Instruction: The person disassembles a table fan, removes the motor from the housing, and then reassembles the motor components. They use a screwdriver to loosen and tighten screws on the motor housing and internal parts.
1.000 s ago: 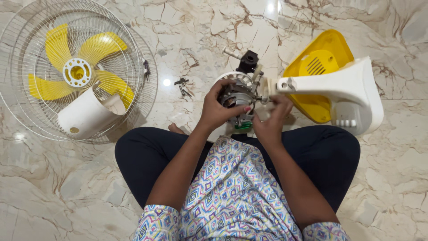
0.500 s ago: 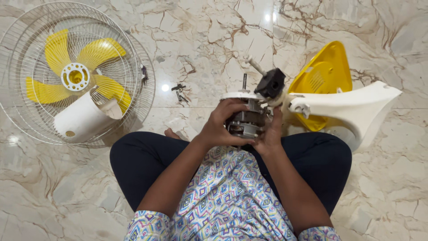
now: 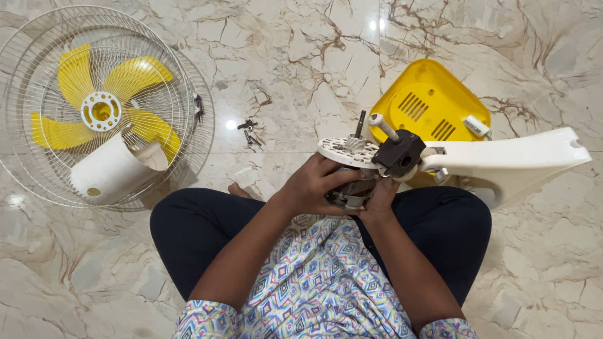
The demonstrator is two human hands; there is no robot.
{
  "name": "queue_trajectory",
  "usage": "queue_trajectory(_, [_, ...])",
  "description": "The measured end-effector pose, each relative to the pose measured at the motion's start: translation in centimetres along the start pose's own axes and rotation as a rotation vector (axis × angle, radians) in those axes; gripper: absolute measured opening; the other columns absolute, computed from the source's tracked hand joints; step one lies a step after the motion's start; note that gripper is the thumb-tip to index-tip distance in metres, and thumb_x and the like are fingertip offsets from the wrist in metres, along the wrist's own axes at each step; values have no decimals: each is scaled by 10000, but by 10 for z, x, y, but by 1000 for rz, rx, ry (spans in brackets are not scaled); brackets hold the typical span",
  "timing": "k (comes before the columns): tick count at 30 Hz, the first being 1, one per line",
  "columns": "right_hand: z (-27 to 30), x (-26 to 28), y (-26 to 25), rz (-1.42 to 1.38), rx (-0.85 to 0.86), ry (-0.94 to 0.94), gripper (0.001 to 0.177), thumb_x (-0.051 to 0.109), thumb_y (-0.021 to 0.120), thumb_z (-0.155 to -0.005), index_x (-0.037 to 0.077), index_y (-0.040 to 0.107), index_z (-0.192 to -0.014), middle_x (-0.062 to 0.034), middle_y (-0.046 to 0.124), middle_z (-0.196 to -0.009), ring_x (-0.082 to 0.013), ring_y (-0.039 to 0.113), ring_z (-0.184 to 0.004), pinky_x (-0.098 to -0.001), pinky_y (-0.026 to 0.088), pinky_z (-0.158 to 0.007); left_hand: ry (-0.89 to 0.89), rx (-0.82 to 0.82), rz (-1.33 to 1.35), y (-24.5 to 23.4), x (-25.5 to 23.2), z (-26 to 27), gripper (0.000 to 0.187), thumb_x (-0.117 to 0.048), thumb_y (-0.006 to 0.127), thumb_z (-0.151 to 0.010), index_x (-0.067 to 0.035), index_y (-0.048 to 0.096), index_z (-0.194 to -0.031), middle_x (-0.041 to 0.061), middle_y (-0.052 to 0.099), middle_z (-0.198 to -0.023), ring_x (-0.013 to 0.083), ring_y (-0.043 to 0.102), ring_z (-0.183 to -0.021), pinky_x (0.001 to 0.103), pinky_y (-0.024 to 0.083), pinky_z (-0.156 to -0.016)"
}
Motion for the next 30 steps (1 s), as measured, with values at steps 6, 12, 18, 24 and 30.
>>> queue_trajectory(6, [1, -5, -14, -36, -97, 50, 671, 608, 411, -986, 74, 586, -1353, -121, 679, -1284, -272, 680, -1149, -424, 552, -1015, -14, 10, -38, -1, -1, 0, 768, -428, 950, -708, -131, 606, -1327, 126, 620, -1325, 400, 609, -1225, 502, 526, -1053])
queue_trajectory(12, [-3, -2, -7, -30, -109, 77, 654, 599, 413, -1035, 67, 581, -1374, -136, 669, -1299, -287, 667, -1161, -443, 539, -1029, -25, -34, -101, -3, -1, 1, 847, -472, 935, -713, -93, 552, -1366, 148, 580, -1337, 440, 601, -1199, 503, 534, -1029])
queue_trajectory(18, [-3, -3, 10, -55, -4, 70, 701, 628, 388, -987, 49, 582, -1334, -161, 676, -1270, -294, 678, -1142, -434, 550, -1018, 147, -71, -208, -20, -11, 5, 657, -527, 864, -778, -60, 676, -1199, 151, 695, -1135, 320, 628, -740, 421, 547, -635])
queue_trajectory(24, [-6, -18, -22, -18, -62, -9, 515, 499, 424, -1066, 97, 571, -1352, -104, 654, -1285, -277, 655, -1184, -439, 562, -1019, -86, -297, -339, -44, 6, 19, 147, -252, 727, -990, -143, 722, -1089, 18, 684, -943, 218, 694, -782, 392, 535, -673])
queue_trajectory(30, [-14, -40, -51, 231, -101, -139, 420, 439, 548, -1056, 206, 528, -1405, -15, 596, -1331, -220, 599, -1253, -461, 527, -1087, -813, -223, 247, -13, 111, 30, 320, -222, 633, -1012, 17, 703, -1212, 115, 716, -1100, 192, 705, -913, 292, 560, -740])
Point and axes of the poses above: each hand's wrist, its own z-axis away from the middle knuckle, its own y-axis out of the palm, x = y × z, the point moved 8 cm from there along -z, towards the middle knuckle
